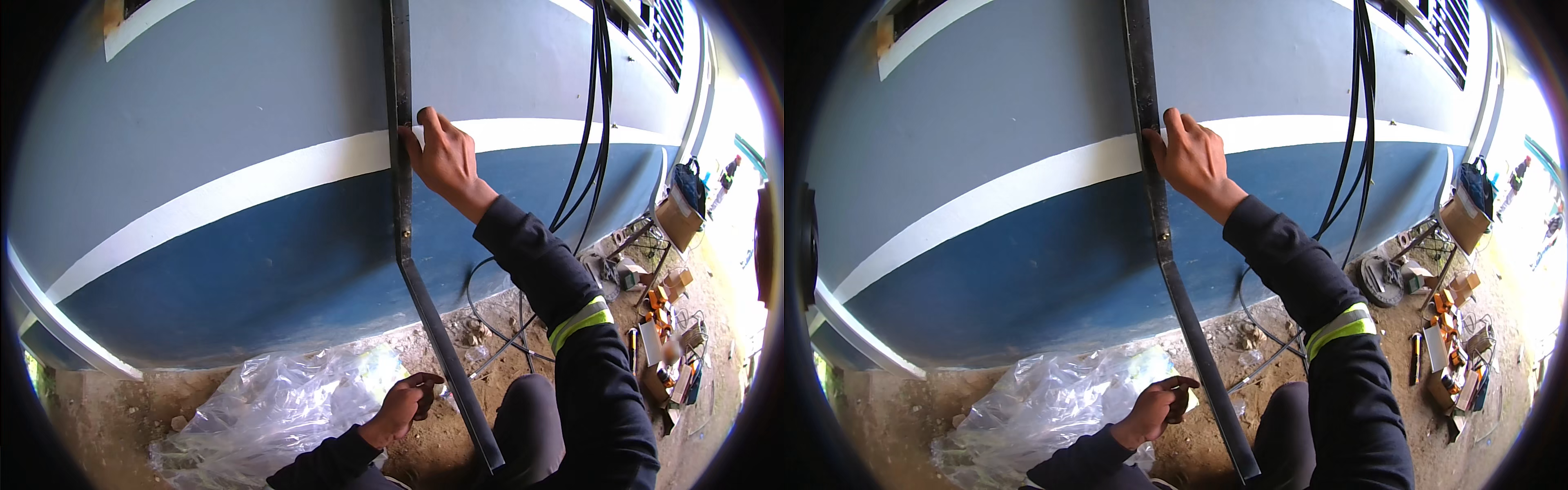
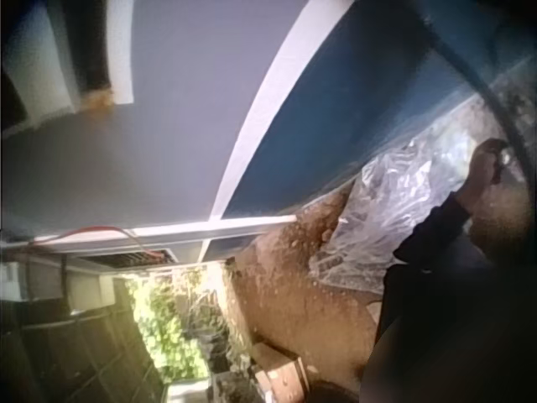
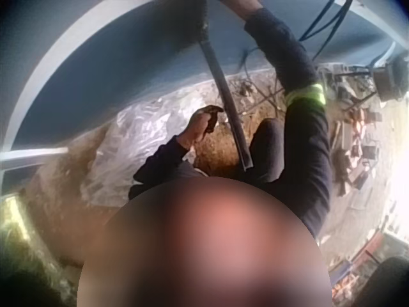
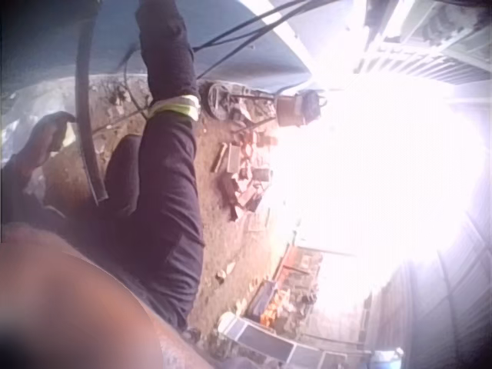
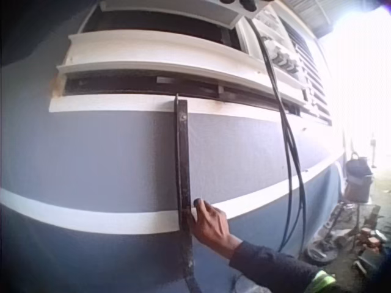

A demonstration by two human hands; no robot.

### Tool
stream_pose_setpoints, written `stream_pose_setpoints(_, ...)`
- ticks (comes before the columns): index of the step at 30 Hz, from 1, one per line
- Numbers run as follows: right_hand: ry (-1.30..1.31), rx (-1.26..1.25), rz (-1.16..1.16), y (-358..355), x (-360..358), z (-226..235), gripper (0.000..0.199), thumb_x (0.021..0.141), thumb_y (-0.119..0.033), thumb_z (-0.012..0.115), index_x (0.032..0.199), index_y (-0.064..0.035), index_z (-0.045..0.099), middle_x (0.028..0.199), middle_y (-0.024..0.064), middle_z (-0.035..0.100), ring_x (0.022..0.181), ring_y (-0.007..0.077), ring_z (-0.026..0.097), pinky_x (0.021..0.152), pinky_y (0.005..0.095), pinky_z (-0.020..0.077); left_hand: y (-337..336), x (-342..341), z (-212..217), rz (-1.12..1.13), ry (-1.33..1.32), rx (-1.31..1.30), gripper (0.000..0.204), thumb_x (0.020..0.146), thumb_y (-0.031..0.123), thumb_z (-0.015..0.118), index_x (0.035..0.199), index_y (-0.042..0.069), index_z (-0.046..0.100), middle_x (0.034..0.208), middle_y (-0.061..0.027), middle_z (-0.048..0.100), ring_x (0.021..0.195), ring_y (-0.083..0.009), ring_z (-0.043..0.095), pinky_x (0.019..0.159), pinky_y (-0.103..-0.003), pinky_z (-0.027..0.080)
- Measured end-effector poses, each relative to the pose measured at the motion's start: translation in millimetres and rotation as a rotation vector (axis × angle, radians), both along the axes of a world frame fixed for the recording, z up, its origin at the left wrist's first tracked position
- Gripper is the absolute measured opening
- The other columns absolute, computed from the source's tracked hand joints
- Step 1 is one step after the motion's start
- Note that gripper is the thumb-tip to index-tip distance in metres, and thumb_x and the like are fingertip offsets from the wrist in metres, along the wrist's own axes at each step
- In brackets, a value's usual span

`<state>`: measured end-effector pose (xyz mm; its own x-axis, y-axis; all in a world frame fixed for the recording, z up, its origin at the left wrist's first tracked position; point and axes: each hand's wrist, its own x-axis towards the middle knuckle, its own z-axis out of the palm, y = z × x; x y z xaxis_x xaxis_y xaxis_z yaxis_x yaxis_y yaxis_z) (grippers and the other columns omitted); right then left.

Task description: The person positions a black metal trim piece against the side of a blue and white boat hull and secures it with screws. They repeatedly adjust the trim's position and insert screws by hand into pre-drilled holes along the trim's length.

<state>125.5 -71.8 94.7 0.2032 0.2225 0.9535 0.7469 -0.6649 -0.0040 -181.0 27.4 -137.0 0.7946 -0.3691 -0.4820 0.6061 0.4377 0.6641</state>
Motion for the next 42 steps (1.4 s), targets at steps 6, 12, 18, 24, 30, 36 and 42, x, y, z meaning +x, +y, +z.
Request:
stream_pose_setpoints(6,0.02,0.051,0.192,2.8,1.5,-6.8,0.013,0.095,0.0,0.071,0.107,-0.0009,0.065,0.098,0.0156,0.068,0.072,0.0337,0.071,0.062,0.0406,0.0567,-6.1,0.4,2.2,0.0,-0.008,0.018,0.027,0.108,0.002,0.043,0.125,0.001,0.063,0.068,0.0052,0.038,0.054,-0.0083,0.028,0.051,-0.029,0.025)
stream_pose_setpoints(12,-0.057,0.161,0.25,4.7,6.4,-5.3,0.019,0.09,-0.002,0.076,0.109,-0.0045,0.072,0.096,0.0113,0.067,0.072,0.034,0.07,0.064,0.0423,0.0586,-1.9,4.7,3.4,0.035,-0.003,0.061,0.027,0.106,0.001,0.042,0.122,0.003,0.064,0.068,0.0056,0.038,0.054,-0.0079,0.028,0.052,-0.029,0.025)
stream_pose_setpoints(18,-0.136,0.197,0.242,9.4,12.3,-7.0,0.01,0.09,-0.007,0.081,0.091,-0.0019,0.072,0.089,0.0124,0.068,0.066,0.0328,0.069,0.059,0.041,0.0573,0.5,5.5,-0.3,0.026,-0.011,0.056,0.026,0.107,0.002,0.043,0.121,0.004,0.065,0.068,0.0062,0.038,0.054,-0.0079,0.028,0.052,-0.029,0.026)
stream_pose_setpoints(24,-0.095,0.226,0.153,11.2,9.6,-9.0,0.018,0.091,-0.013,0.083,0.085,-0.0015,0.07,0.083,0.0118,0.067,0.061,0.0315,0.069,0.056,0.04,0.0557,0.0,4.5,-4.2,0.01,-0.028,0.078,0.022,0.112,0.008,0.044,0.119,0.004,0.065,0.066,0.0065,0.036,0.054,-0.0078,0.028,0.052,-0.029,0.026)
stream_pose_setpoints(30,-0.088,0.336,0.277,16.0,5.4,-9.1,0.012,0.089,-0.008,0.082,0.097,-0.0028,0.074,0.092,0.0102,0.069,0.07,0.0299,0.072,0.063,0.0387,0.0592,1.0,4.2,-5.4,0.022,-0.024,0.069,0.018,0.113,0.011,0.047,0.118,0.003,0.063,0.066,0.0066,0.036,0.053,-0.0073,0.027,0.052,-0.029,0.025)
stream_pose_setpoints(36,-0.163,0.282,0.278,15.8,7.4,-13.3,0.022,0.087,0.004,0.074,0.107,-0.003,0.074,0.098,0.0123,0.07,0.076,0.0319,0.073,0.067,0.0404,0.0607,2.2,4.4,-7.8,0.03,-0.029,0.082,0.017,0.113,0.014,0.05,0.118,0.003,0.062,0.066,0.0066,0.037,0.053,-0.0064,0.027,0.051,-0.028,0.024)
stream_pose_setpoints(42,-0.17,0.252,0.259,15.1,6.1,-14.9,0.024,0.086,0.007,0.069,0.108,-0.0027,0.072,0.099,0.015,0.069,0.078,0.035,0.072,0.067,0.0415,0.0598,1.2,5.8,-9.5,0.021,-0.032,0.065,0.017,0.113,0.016,0.052,0.119,0.002,0.061,0.066,0.0063,0.037,0.053,-0.0061,0.027,0.051,-0.027,0.023)
